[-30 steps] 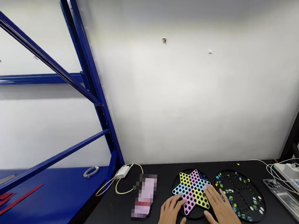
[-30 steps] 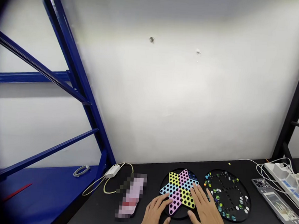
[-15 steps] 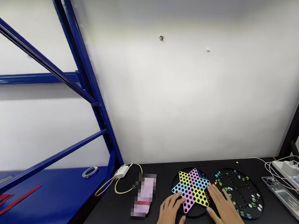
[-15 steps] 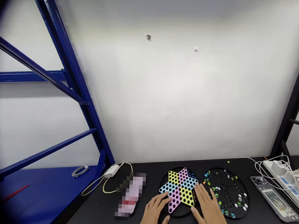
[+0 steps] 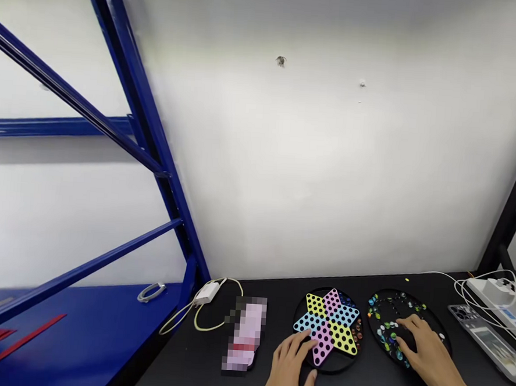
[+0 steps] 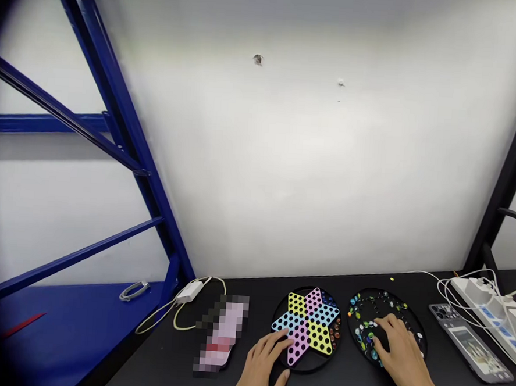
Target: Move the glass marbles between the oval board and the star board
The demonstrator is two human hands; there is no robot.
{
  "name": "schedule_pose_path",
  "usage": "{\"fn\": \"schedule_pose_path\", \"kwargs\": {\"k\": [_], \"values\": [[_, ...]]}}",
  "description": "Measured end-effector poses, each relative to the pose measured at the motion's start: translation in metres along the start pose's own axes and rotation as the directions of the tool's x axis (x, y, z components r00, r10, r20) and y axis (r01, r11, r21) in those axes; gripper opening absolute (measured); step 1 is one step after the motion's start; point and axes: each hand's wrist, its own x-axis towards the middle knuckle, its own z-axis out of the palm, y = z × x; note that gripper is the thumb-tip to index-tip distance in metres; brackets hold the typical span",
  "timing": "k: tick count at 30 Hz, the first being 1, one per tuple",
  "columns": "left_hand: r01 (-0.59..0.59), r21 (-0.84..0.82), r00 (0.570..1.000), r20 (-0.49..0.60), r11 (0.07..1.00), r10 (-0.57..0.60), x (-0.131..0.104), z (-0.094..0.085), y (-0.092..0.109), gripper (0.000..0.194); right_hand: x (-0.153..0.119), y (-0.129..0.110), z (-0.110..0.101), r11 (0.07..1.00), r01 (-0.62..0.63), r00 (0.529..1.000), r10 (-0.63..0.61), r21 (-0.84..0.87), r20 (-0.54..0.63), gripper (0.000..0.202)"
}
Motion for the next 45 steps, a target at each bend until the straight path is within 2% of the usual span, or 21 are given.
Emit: {"fn": "schedule_pose_path", "kwargs": {"k": [5,8,10,14,18,21,24,29,33,38,40,41,43,45], "values": [[-0.006,-0.016,1.000,0.023,1.000,0.006,-0.001,-0.010,0.006,0.050,0.004,-0.008,-0.005,0.991,-0.005,0.998,-0.004,0.136,0.069,0.038],[0.008,-0.026,1.000,0.024,1.000,-0.008,-0.001,-0.012,0.009,0.050,0.002,0.002,-0.009,0.984,-0.070,0.996,0.060,0.164,0.068,0.039],[0.016,-0.037,0.999,0.035,0.999,-0.015,0.000,-0.013,0.011,0.049,-0.002,0.011,-0.012,0.981,-0.107,0.990,0.090,0.161,0.109,0.036],[0.033,-0.046,0.998,0.050,0.998,-0.030,0.000,-0.014,0.012,0.051,-0.010,0.021,-0.020,0.984,-0.095,0.976,0.062,0.154,0.207,0.032],[0.038,-0.048,0.998,0.047,0.998,-0.036,0.000,-0.014,0.013,0.052,-0.013,0.012,-0.030,0.977,-0.118,0.984,0.092,0.176,0.150,0.033],[0.049,-0.046,0.998,0.047,0.998,-0.047,0.000,-0.014,0.014,0.049,-0.018,-0.004,-0.031,0.979,-0.076,0.986,0.045,0.188,0.163,0.031],[0.044,-0.040,0.998,0.048,0.998,-0.042,0.001,-0.016,0.015,0.049,-0.023,-0.017,-0.024,0.989,0.004,0.986,-0.028,0.148,0.165,0.025],[0.043,-0.030,0.998,0.056,0.999,-0.042,0.001,-0.017,0.015,0.050,-0.023,-0.017,-0.006,0.997,0.075,0.983,-0.077,0.020,0.167,0.028],[0.043,-0.030,0.998,0.046,0.999,-0.042,0.000,-0.015,0.015,0.050,-0.015,-0.010,-0.008,1.000,0.003,0.974,-0.004,0.004,0.225,0.024],[0.042,-0.032,0.998,0.051,0.999,-0.041,0.001,-0.015,0.014,0.049,-0.002,-0.016,-0.024,0.975,-0.118,0.947,0.054,0.187,0.318,0.011],[0.039,-0.041,0.998,0.045,0.998,-0.037,0.001,-0.014,0.014,0.050,0.004,-0.018,-0.029,0.919,-0.166,0.944,0.042,0.358,0.328,0.020],[0.037,-0.045,0.999,0.040,0.998,-0.036,0.001,-0.014,0.014,0.050,0.007,-0.018,-0.031,0.861,-0.216,0.942,0.060,0.460,0.330,0.027],[0.034,-0.049,0.999,0.034,0.998,-0.033,0.001,-0.015,0.013,0.050,0.012,-0.018,-0.036,0.674,-0.331,0.937,0.149,0.661,0.317,0.038],[0.031,-0.051,0.999,0.034,0.998,-0.029,0.000,-0.015,0.014,0.050,0.015,-0.017,-0.040,0.459,-0.371,0.926,0.247,0.807,0.285,0.041]]}}
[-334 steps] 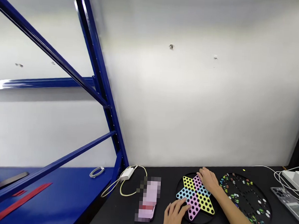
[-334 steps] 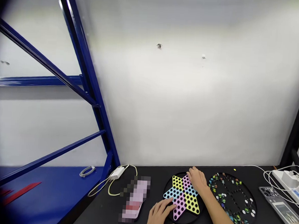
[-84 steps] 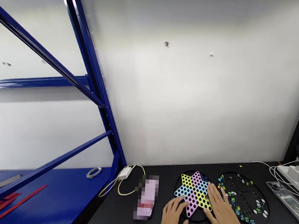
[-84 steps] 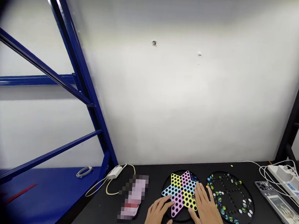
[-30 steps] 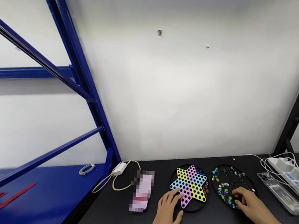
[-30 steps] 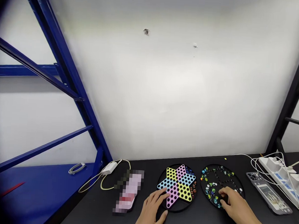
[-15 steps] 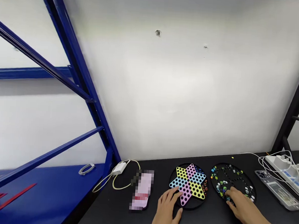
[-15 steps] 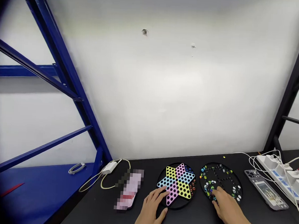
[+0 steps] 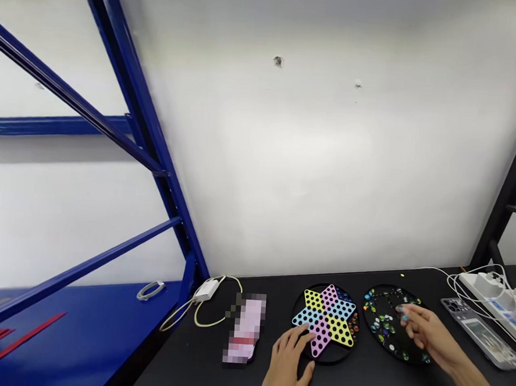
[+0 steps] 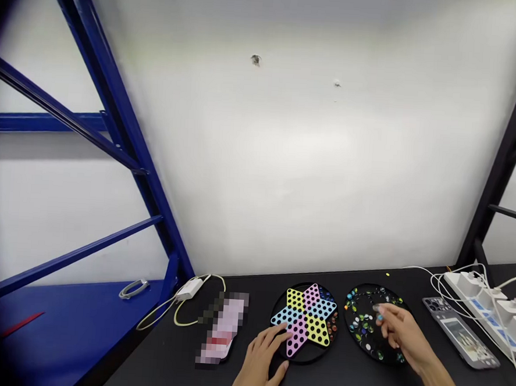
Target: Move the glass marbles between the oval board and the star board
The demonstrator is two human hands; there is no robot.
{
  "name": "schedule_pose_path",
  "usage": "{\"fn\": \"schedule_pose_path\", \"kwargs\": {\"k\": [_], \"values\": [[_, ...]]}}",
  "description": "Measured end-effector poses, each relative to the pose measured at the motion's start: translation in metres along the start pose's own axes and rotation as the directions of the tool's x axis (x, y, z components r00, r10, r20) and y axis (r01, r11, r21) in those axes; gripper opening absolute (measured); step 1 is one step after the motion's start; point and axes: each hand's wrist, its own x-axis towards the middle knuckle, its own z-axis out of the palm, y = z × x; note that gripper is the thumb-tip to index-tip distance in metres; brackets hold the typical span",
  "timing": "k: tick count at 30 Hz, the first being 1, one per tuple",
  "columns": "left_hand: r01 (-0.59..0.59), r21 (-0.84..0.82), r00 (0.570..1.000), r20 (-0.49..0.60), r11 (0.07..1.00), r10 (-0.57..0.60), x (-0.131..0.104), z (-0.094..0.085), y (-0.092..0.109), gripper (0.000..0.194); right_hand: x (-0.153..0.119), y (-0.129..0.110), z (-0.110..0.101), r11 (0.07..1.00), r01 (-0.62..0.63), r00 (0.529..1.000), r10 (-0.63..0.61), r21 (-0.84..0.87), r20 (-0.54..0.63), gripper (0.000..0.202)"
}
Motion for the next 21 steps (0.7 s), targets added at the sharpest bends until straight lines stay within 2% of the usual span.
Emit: {"fn": "schedule_pose_path", "kwargs": {"k": [2,4,7,9,11,13,15,17,18,19,21], "values": [[0.004,0.000,1.000,0.007,1.000,-0.004,0.000,0.000,0.000,0.050,0.000,-0.004,0.000,0.985,0.008,0.999,-0.001,0.170,-0.039,0.038],[0.008,0.003,1.000,0.012,1.000,-0.008,0.000,0.000,0.000,0.049,-0.001,-0.008,0.001,0.964,0.004,0.999,0.009,0.267,-0.049,0.035],[0.011,0.017,1.000,0.012,1.000,-0.011,0.000,0.002,-0.002,0.049,-0.003,-0.010,-0.002,0.960,0.009,0.994,0.022,0.279,-0.108,0.036],[0.011,0.023,1.000,0.015,1.000,-0.011,0.001,0.003,-0.003,0.048,-0.006,-0.008,-0.010,0.996,0.028,0.987,-0.013,0.090,-0.158,0.041],[0.015,0.019,1.000,0.026,1.000,-0.015,0.001,0.003,-0.002,0.048,-0.011,-0.003,-0.022,0.968,0.060,0.978,-0.105,-0.244,-0.178,0.044],[0.023,0.011,0.999,0.038,1.000,-0.023,0.002,0.002,-0.001,0.048,-0.017,0.007,-0.033,0.823,0.074,0.967,-0.196,-0.563,-0.160,0.042],[0.030,0.006,0.999,0.040,1.000,-0.030,0.001,0.001,0.000,0.049,-0.024,0.019,-0.038,0.652,0.043,0.962,-0.233,-0.757,-0.146,0.036],[0.024,0.006,0.999,0.026,1.000,-0.025,0.001,0.000,0.001,0.048,-0.031,0.031,-0.037,0.545,0.015,0.965,-0.226,-0.838,-0.130,0.029],[0.018,0.007,1.000,0.019,1.000,-0.018,0.000,0.000,0.000,0.048,-0.033,0.036,-0.035,0.529,0.012,0.969,-0.217,-0.848,-0.122,0.026],[0.012,0.008,1.000,0.010,1.000,-0.012,0.000,0.000,0.000,0.048,-0.035,0.039,-0.032,0.538,0.018,0.972,-0.208,-0.842,-0.112,0.024],[0.005,0.008,1.000,0.005,1.000,-0.005,0.000,0.001,-0.001,0.048,-0.035,0.039,-0.026,0.623,0.053,0.975,-0.200,-0.780,-0.093,0.027]]}}
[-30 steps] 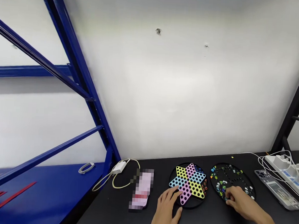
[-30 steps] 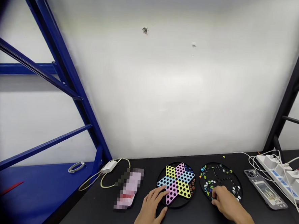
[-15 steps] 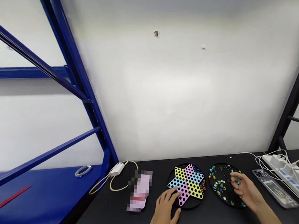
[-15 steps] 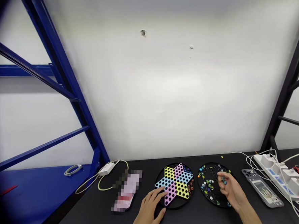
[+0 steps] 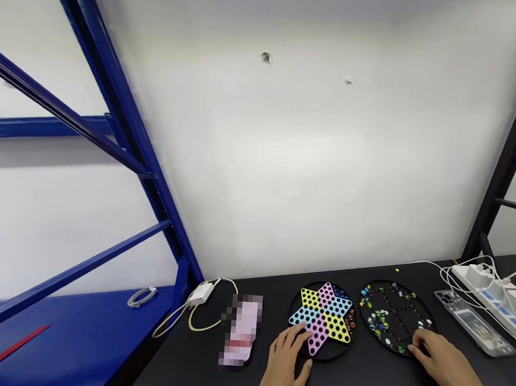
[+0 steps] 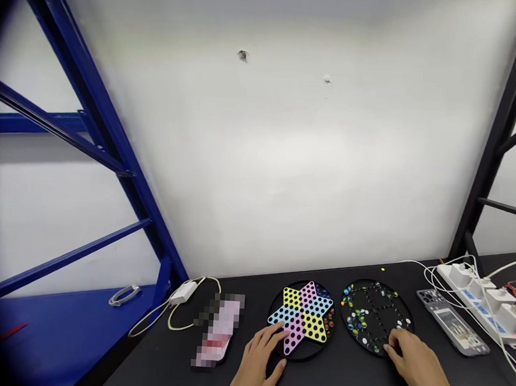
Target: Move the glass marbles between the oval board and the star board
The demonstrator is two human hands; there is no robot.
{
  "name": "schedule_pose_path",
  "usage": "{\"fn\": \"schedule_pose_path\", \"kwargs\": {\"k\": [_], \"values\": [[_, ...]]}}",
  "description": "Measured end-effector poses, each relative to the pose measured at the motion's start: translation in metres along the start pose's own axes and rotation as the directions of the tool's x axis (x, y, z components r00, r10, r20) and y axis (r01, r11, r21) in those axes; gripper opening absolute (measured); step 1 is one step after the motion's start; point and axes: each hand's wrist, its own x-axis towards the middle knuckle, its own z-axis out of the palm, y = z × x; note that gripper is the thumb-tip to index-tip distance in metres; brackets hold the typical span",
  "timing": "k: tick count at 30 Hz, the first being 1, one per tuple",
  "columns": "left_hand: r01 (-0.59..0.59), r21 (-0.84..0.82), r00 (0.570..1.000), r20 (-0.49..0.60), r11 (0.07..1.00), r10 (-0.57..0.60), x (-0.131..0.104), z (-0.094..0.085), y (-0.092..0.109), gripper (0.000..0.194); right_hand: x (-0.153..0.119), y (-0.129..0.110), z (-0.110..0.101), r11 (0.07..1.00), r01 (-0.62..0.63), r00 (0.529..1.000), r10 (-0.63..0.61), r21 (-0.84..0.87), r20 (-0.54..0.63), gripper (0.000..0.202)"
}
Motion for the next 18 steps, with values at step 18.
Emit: {"fn": "schedule_pose_path", "kwargs": {"k": [18], "values": [[-0.015,-0.006,1.000,0.015,1.000,0.015,0.002,0.002,-0.004,0.050,0.042,-0.067,0.038,0.992,0.084,0.991,-0.094,0.096,0.096,0.036]]}}
